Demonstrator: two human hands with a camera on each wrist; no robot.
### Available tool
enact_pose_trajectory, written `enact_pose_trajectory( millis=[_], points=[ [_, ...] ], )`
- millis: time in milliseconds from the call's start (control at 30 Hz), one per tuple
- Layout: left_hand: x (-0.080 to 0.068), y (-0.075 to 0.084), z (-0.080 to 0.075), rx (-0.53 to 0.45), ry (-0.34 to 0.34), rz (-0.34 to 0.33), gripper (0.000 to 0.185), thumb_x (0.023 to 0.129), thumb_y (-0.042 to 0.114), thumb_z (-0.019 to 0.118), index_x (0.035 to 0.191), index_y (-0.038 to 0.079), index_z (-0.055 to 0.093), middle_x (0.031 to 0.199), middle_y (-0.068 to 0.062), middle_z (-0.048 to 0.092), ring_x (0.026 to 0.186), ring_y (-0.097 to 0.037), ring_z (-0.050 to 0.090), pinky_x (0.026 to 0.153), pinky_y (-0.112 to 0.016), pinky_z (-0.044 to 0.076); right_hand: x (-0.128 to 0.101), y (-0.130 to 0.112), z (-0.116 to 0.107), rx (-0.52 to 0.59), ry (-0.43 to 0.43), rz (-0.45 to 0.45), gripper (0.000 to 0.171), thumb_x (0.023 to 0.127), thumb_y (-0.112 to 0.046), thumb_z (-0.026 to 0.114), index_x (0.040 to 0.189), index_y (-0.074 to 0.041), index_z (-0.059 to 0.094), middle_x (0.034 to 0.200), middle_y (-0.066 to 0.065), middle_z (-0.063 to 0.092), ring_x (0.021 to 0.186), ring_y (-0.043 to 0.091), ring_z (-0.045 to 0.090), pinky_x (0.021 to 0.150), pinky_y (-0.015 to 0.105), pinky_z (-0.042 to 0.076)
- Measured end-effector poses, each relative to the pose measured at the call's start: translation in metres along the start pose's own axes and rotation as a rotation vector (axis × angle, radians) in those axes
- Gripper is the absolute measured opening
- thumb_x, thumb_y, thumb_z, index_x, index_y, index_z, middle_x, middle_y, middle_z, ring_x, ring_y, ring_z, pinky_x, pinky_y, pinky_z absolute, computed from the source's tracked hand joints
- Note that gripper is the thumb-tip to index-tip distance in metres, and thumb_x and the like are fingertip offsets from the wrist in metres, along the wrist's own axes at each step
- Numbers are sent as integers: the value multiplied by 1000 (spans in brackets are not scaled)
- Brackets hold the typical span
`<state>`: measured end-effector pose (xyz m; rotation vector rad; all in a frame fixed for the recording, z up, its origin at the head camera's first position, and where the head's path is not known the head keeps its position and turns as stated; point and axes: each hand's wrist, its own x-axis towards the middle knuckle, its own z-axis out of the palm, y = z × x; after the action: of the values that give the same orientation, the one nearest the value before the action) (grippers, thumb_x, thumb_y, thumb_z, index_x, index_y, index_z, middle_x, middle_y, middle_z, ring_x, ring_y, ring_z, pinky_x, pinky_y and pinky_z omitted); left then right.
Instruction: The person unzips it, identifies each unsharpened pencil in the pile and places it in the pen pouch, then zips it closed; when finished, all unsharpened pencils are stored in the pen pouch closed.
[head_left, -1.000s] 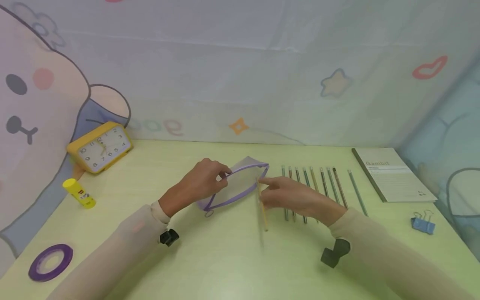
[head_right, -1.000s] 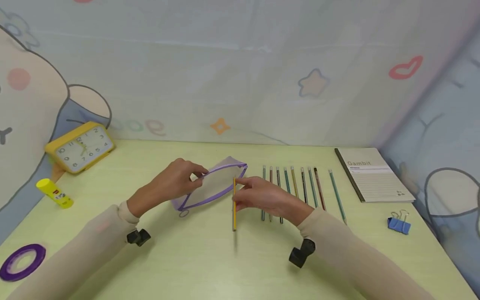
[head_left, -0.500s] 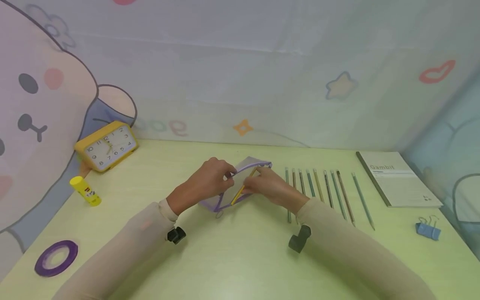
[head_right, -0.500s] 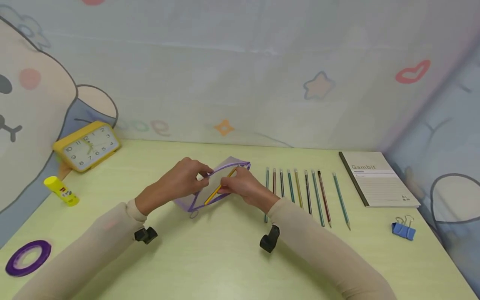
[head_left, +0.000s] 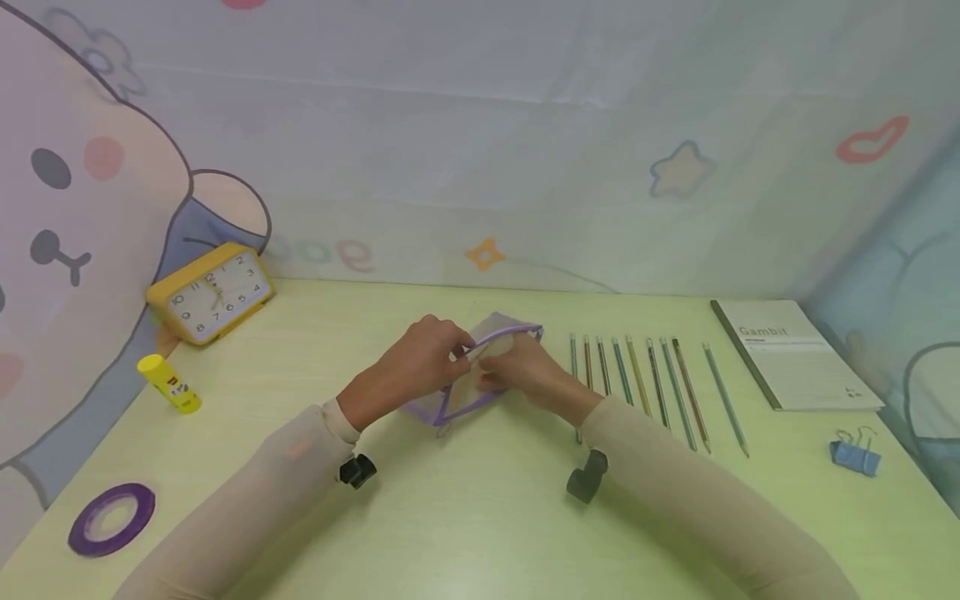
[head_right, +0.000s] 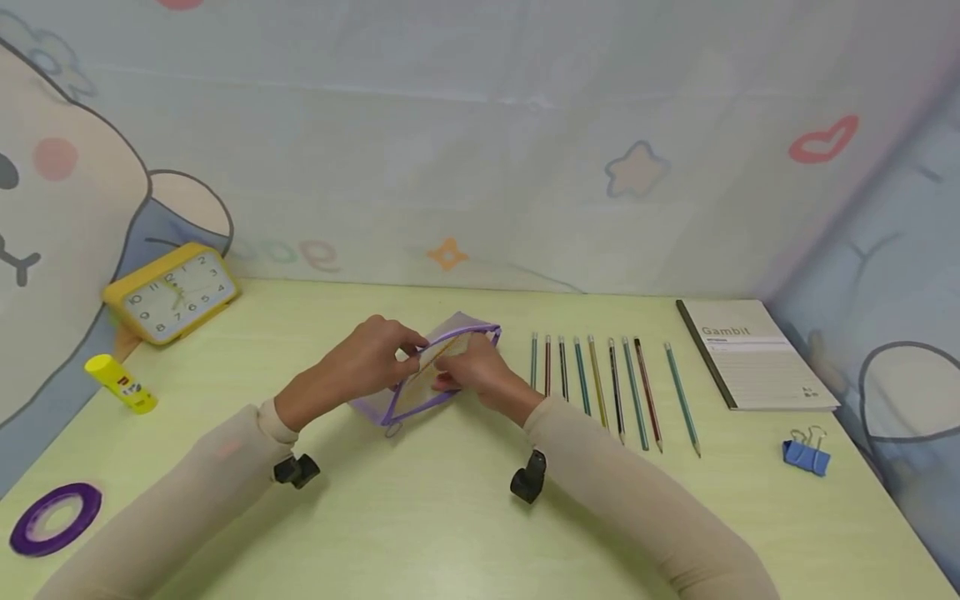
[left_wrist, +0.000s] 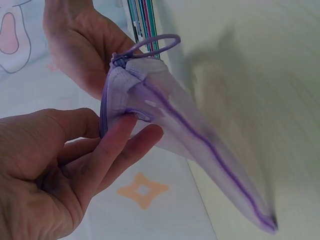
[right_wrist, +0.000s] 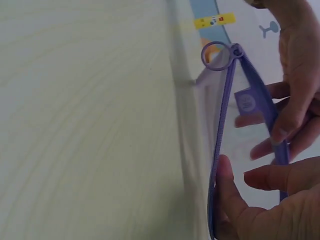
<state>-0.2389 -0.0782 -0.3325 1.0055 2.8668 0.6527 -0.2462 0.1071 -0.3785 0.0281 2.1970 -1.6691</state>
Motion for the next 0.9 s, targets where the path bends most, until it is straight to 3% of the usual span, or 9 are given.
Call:
enact_pose_trajectory(
  millis=[133,333,500,600,767,900],
  points=[
    [-1,-1,-2,-14,3,-21,32,91,4,61,119,-4,72,101,-16,78,58,-9,70,76,-32,61,-18,-1,-15,-149,-10,-71,71,96,-18,65,154,4,32,114,20,71,84,22,75,94,39,58],
    [-1,-5,-3,-73,-11,-61,33,93,5,61,123,-4,70,106,-18,77,53,-6,68,64,-25,59,-51,-1,-75,-438,-21,-239,42,101,-21,60,137,0,60,116,23,70,95,34,72,83,43,61],
    [-1,-6,-3,-71,-27,-72,33,93,6,60,123,-4,70,107,-18,77,53,-7,69,66,-26,60,-70,5,-133,-602,68,-231,39,102,-22,58,135,-1,63,115,23,71,89,32,72,80,44,59],
    [-3,-5,-4,-67,-25,-71,33,93,6,61,123,-4,70,106,-18,77,53,-8,69,65,-25,59,-77,13,-157,-738,166,-238,38,102,-19,57,132,3,63,119,27,69,97,39,71,81,47,58],
    [-3,-6,-6,-85,-35,-96,34,94,6,60,125,-3,69,107,-18,77,54,-10,70,62,-24,58,-80,31,-182,-909,265,-196,40,99,-8,56,130,16,58,121,38,63,106,51,64,85,58,55],
    [-2,-7,-6,-96,-48,-101,35,94,6,60,126,-4,69,108,-19,76,55,-10,70,62,-24,58,-76,47,-189,-961,250,-129,41,96,-2,57,130,21,54,123,41,60,94,45,68,77,50,57]
  ],
)
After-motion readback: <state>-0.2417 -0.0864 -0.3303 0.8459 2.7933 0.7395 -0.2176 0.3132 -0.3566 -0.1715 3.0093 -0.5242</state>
